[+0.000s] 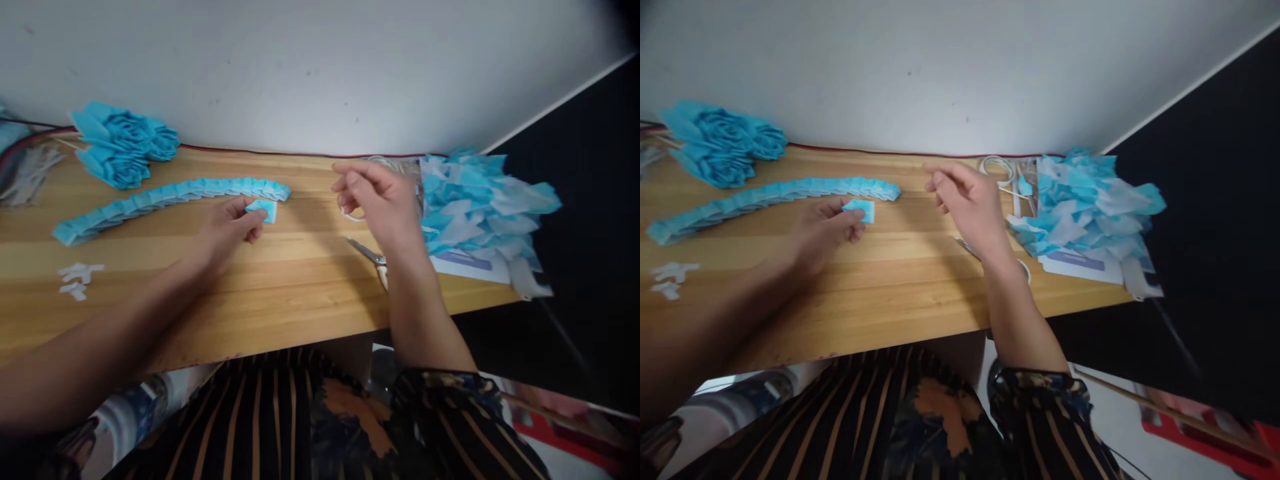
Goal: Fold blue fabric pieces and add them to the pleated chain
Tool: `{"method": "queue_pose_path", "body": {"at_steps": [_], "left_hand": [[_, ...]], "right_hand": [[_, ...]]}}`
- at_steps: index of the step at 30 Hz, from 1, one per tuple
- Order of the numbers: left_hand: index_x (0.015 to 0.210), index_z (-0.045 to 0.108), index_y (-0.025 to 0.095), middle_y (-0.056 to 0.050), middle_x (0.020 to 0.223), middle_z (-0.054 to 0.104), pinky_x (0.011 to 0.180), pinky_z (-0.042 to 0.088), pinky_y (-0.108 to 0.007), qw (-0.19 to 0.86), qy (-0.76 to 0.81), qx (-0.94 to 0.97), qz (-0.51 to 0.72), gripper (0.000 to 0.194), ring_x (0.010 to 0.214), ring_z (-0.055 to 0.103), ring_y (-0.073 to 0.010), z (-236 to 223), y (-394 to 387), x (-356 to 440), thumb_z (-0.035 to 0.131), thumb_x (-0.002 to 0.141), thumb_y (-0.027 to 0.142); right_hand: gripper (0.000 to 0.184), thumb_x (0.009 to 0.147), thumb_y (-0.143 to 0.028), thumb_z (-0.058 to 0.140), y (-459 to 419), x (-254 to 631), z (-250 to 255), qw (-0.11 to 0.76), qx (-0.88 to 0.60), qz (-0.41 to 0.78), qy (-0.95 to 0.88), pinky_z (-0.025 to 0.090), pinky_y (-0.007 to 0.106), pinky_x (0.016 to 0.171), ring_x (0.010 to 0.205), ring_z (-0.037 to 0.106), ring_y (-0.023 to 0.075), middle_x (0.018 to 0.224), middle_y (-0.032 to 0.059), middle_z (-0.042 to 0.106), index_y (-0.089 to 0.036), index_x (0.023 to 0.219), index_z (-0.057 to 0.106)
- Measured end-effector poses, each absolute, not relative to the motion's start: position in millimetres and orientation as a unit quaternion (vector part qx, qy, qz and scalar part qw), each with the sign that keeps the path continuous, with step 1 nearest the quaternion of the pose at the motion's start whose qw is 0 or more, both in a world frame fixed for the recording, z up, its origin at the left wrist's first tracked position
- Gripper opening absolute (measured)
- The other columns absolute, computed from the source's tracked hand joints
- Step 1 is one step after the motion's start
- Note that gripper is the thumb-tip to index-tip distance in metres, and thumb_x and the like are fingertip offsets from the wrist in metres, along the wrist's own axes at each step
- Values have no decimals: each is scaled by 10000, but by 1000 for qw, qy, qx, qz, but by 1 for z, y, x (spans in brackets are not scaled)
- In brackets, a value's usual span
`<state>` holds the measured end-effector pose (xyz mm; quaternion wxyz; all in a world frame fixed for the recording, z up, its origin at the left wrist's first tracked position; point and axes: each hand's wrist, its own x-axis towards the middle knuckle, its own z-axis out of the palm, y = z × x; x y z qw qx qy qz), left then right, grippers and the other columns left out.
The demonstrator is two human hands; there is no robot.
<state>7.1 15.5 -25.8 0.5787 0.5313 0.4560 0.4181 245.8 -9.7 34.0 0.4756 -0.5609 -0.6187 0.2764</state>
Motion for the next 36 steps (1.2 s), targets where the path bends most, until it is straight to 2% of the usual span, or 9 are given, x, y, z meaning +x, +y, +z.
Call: {"method": "queue_pose_path", "body": {"at_steps": [5,10,13,19,24,29,36], "left_hand": [[719,571,182,25,578,572,537,391,-233,584,457,523,419,149,519,483,-91,-19,13,10,689,790,237],[723,573,184,17,597,578,538,394,-243,580,456,528,422,142,531,490,-97,-19,10,12,684,799,231],[736,587,183,17,609,579,541,400,-240,582,455,528,419,141,538,493,-97,-21,9,12,693,798,250],[717,583,182,23,596,572,526,396,-225,592,456,518,416,143,528,488,-91,-21,8,14,694,787,238],[724,585,179,23,615,576,536,402,-221,588,450,529,414,147,542,499,-88,-23,8,13,697,796,242],[718,575,183,22,612,571,537,395,-229,589,453,529,410,164,534,495,-88,-21,6,13,706,780,260],[690,570,192,20,592,571,519,395,-234,622,447,512,389,213,516,493,-93,-17,3,16,745,747,298]], "right_hand": [[214,939,-325,647,-44,290,40,432,-610,215,-629,515,294,611,685,642,139,849,24,733,-207,1042,792],[187,910,-222,642,-74,318,2,293,-666,96,-679,534,385,766,853,703,225,965,65,792,-216,1008,801],[162,922,-208,638,-85,319,-14,252,-680,62,-686,509,371,761,836,693,223,945,64,786,-220,978,789],[147,945,-198,619,-87,308,-26,256,-667,40,-699,470,332,744,829,668,210,929,73,763,-207,965,764],[138,927,-189,606,-82,305,-35,273,-670,20,-690,443,329,734,790,645,209,845,66,742,-198,881,735],[135,912,-253,599,-78,304,-41,290,-707,29,-645,412,330,691,710,619,200,787,54,724,-204,827,691],[182,907,-378,628,-79,302,-37,369,-715,102,-585,435,322,670,676,625,186,776,29,742,-219,829,672]]}}
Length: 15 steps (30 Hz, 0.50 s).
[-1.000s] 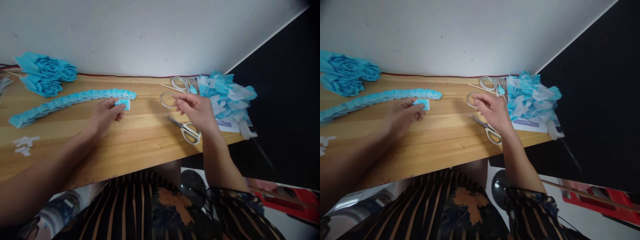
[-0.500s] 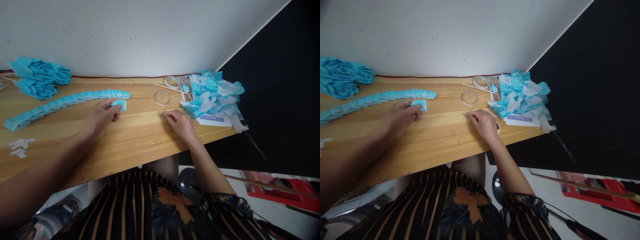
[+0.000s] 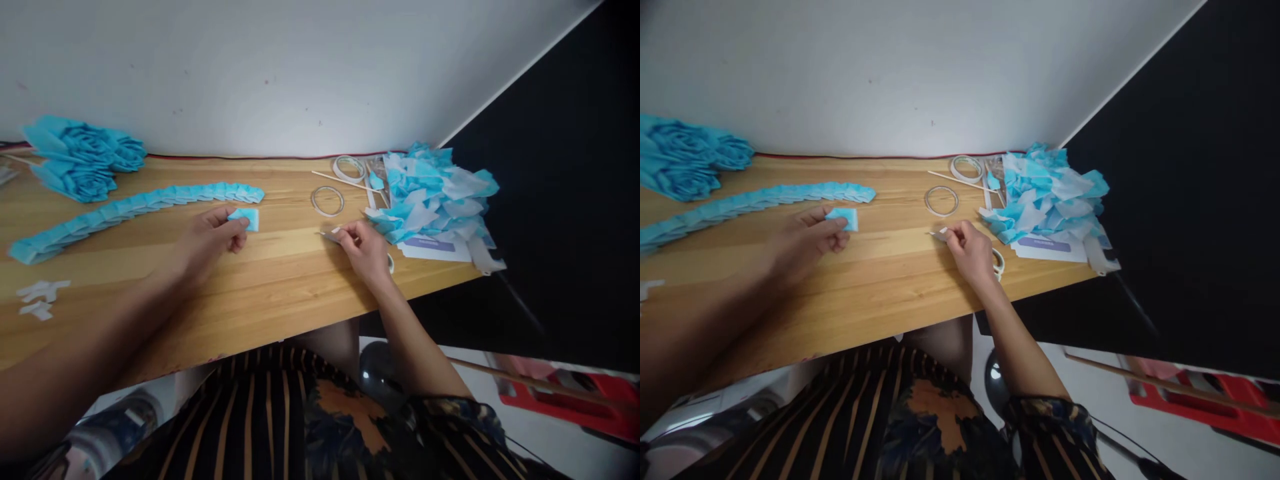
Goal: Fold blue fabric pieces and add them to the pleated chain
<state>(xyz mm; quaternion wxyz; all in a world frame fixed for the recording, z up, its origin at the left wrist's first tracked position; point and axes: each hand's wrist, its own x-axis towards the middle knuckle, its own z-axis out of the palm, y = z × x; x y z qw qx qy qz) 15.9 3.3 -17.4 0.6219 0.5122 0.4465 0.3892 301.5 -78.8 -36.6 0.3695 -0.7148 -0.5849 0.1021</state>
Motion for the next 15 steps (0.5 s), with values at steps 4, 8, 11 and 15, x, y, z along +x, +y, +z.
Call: {"method": "queue_pose_path", "body": {"at_steps": [4,8,11,15], "left_hand": [[707,586,199,28,578,567,515,400,-229,643,440,513,360,208,504,500,-92,-22,3,16,765,765,288],[725,605,191,26,579,584,505,393,-213,662,439,502,342,182,494,504,-81,-24,4,15,759,792,262],[739,623,187,23,575,596,507,396,-210,671,430,501,338,148,489,504,-79,-23,5,14,744,803,240],[713,607,182,18,559,591,493,379,-209,681,415,500,338,158,489,498,-81,-20,4,14,723,813,218]], "right_hand": [[138,936,-305,609,-76,277,-19,412,-642,75,-643,449,314,632,616,592,155,813,22,754,-225,882,707],[184,996,-223,551,-58,247,-3,413,-501,21,-761,497,348,727,754,668,182,884,44,777,-230,979,734],[217,1014,-207,528,-41,230,3,392,-448,4,-803,510,380,776,843,692,207,923,50,787,-248,1013,741],[211,1014,-203,546,-26,217,3,377,-411,-45,-829,512,384,768,849,684,210,917,52,784,-255,997,750]]}}
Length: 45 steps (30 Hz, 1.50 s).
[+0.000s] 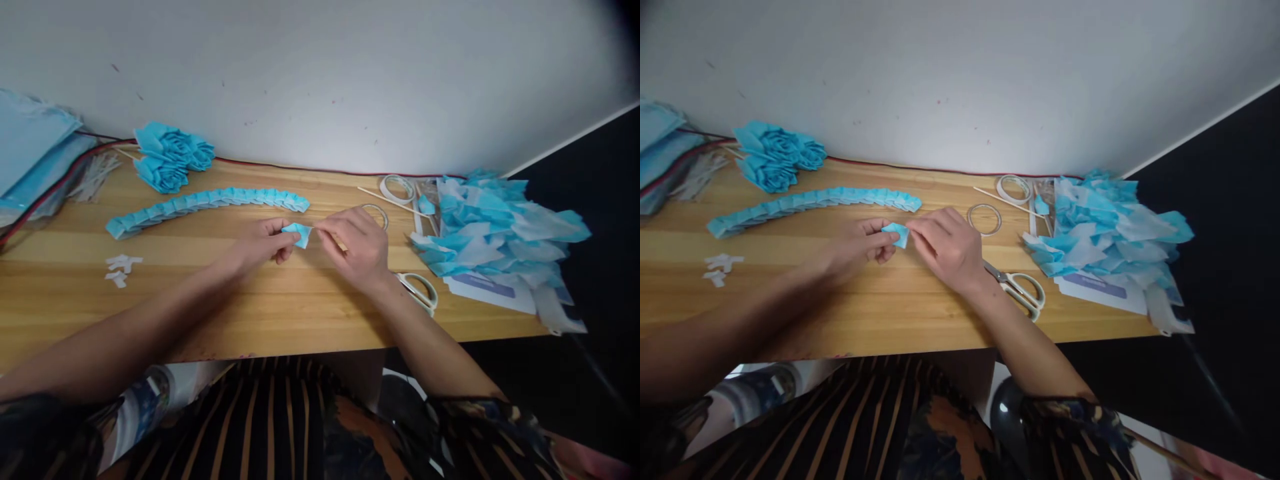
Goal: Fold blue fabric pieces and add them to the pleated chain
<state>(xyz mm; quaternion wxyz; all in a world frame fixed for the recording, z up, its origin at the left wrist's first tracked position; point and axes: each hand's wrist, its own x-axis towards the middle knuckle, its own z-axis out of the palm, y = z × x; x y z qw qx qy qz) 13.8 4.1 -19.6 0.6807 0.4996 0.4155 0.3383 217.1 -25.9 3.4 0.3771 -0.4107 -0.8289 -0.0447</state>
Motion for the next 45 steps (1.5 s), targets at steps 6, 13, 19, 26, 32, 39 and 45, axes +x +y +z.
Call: {"method": "queue_pose_path", "body": {"at_steps": [6,13,19,26,32,39,45], "left_hand": [[721,603,172,26,539,571,481,379,-199,699,415,475,337,137,487,493,-81,-16,4,16,676,837,178],[707,584,168,28,535,561,488,385,-192,704,423,470,324,174,480,486,-72,-12,3,16,633,872,139],[699,590,165,27,535,564,483,374,-194,704,416,471,331,185,483,493,-72,-14,4,14,648,874,155],[714,606,162,26,529,566,470,365,-196,722,408,444,338,161,465,487,-70,-16,5,16,663,865,148],[696,605,164,27,537,565,465,375,-192,722,402,443,349,184,464,487,-70,-19,6,15,660,871,146],[696,608,158,25,534,569,465,379,-183,721,402,437,357,194,464,491,-66,-20,5,16,664,880,136],[716,614,152,25,555,574,477,389,-185,734,387,430,355,168,481,503,-69,-20,6,16,679,869,126]], "right_hand": [[181,978,-128,580,-22,210,-7,382,-371,-118,-838,497,355,698,777,645,191,831,31,741,-239,954,721],[157,944,-75,637,-21,208,-12,413,-337,-166,-830,492,338,677,766,640,186,802,27,718,-221,983,681],[154,958,-89,620,-21,206,-13,403,-338,-166,-834,497,332,672,773,642,184,802,25,720,-228,974,683],[148,962,-91,619,-21,207,-13,394,-335,-159,-841,501,325,674,758,622,176,830,27,745,-222,928,679],[150,965,-98,613,-22,207,-15,382,-336,-152,-847,501,326,672,764,625,180,842,28,754,-223,939,692],[128,944,-82,644,-21,207,-15,376,-334,-149,-852,517,306,663,769,625,181,855,42,767,-195,951,704],[141,957,-99,628,-21,208,-15,371,-335,-138,-855,518,302,661,778,636,178,873,40,774,-201,955,725]]}}
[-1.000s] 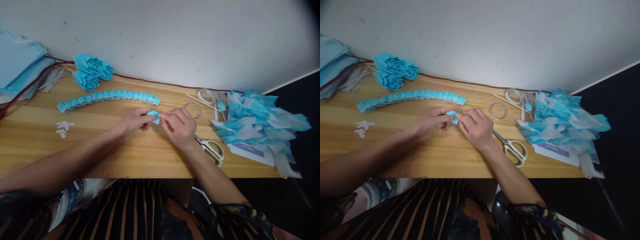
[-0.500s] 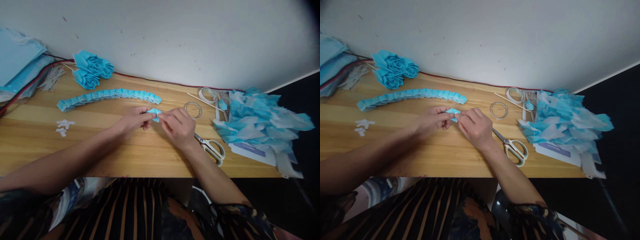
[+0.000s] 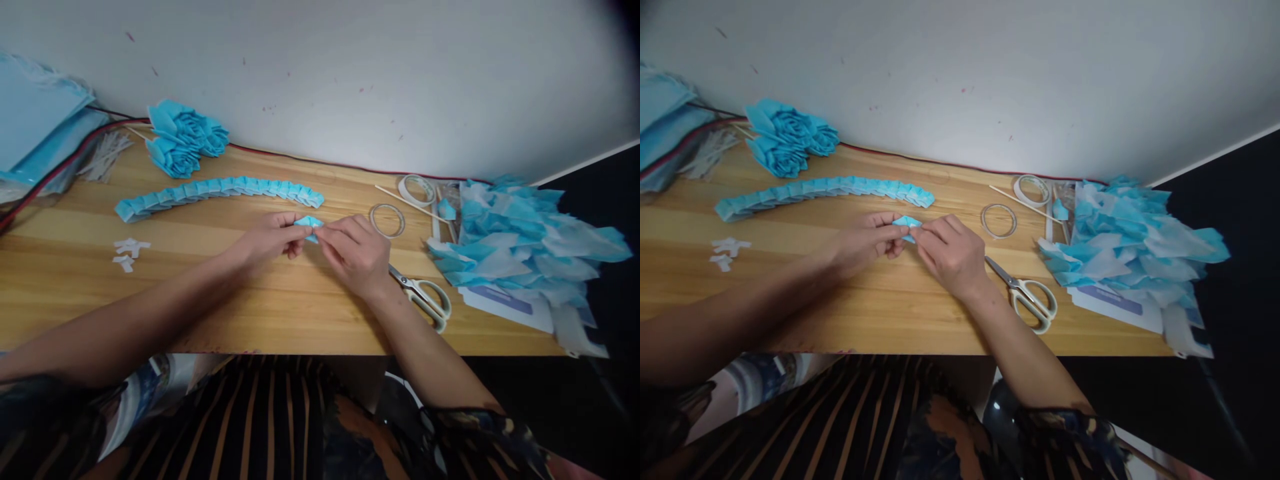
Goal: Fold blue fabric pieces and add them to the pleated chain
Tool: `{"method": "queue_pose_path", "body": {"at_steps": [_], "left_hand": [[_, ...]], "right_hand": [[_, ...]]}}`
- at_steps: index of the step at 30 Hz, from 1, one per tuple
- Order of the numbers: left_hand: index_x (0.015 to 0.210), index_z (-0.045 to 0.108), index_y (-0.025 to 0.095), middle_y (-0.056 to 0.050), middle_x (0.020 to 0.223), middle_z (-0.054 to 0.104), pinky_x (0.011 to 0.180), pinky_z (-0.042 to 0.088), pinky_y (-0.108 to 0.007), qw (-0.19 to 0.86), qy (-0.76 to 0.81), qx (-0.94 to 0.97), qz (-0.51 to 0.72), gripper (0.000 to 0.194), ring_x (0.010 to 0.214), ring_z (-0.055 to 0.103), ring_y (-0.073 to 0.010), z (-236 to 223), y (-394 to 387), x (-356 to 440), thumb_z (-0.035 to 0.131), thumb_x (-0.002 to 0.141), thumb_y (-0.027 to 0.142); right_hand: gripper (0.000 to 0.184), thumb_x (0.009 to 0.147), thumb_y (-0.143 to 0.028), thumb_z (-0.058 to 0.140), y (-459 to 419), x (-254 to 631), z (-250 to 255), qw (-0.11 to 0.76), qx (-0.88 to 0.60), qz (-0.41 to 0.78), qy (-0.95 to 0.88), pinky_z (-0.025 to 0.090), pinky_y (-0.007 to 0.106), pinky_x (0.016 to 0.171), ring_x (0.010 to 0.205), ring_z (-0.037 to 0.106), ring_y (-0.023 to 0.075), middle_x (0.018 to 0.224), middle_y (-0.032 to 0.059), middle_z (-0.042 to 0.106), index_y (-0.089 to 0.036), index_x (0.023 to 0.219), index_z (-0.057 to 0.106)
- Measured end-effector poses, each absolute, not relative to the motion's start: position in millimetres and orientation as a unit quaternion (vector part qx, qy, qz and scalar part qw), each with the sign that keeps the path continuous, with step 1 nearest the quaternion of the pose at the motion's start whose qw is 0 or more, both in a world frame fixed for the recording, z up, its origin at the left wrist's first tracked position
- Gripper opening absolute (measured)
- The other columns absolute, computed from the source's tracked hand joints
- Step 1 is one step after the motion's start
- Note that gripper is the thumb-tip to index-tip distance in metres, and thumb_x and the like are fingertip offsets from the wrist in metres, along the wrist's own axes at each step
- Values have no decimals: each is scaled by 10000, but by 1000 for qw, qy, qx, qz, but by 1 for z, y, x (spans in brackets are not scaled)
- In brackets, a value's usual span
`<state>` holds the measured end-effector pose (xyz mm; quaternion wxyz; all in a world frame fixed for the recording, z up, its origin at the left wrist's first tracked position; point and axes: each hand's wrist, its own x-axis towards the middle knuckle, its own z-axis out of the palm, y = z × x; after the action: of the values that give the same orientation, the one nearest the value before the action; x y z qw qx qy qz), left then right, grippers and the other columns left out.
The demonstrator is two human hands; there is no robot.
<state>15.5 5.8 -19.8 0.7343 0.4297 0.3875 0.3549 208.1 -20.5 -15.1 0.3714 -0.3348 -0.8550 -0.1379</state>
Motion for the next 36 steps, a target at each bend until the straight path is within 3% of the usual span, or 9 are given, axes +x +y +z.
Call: {"method": "queue_pose_path", "body": {"at_steps": [6,11,16,22,30,36], "left_hand": [[757,625,147,14,586,591,494,413,-196,763,369,390,361,109,505,539,-84,-18,8,15,678,850,126],[715,581,168,4,590,590,494,427,-214,752,397,382,362,196,503,547,-99,-17,11,13,604,910,174],[647,578,161,12,556,572,499,389,-197,652,447,526,314,286,490,494,-75,-17,13,11,583,929,208],[661,596,173,41,535,514,504,328,-217,546,456,647,275,245,508,437,-85,-11,10,11,605,884,273],[706,576,186,4,629,562,610,431,-248,580,406,640,298,263,618,527,-125,-10,7,10,584,867,393],[754,571,190,39,657,516,576,371,-230,595,388,632,310,206,607,454,-99,-14,6,15,680,780,363]], "right_hand": [[228,954,-88,583,-23,209,-16,351,-342,-123,-863,525,317,696,830,653,187,936,50,782,-200,1062,750],[340,915,-61,534,-24,211,-16,360,-369,-71,-854,531,351,719,852,661,206,957,51,767,-222,1120,753],[233,915,-152,555,-20,217,-14,442,-445,125,-769,562,363,784,966,689,210,1045,53,752,-242,1051,721],[366,882,-278,663,-17,215,-19,393,-453,351,-720,563,337,821,884,675,163,987,17,724,-239,1245,652],[378,892,-264,650,-16,211,-27,429,-439,395,-684,524,291,745,786,610,136,859,-21,625,-221,1267,633],[381,885,-269,657,-15,208,-30,466,-429,419,-651,530,305,773,813,627,149,869,-19,628,-234,1263,620]]}}
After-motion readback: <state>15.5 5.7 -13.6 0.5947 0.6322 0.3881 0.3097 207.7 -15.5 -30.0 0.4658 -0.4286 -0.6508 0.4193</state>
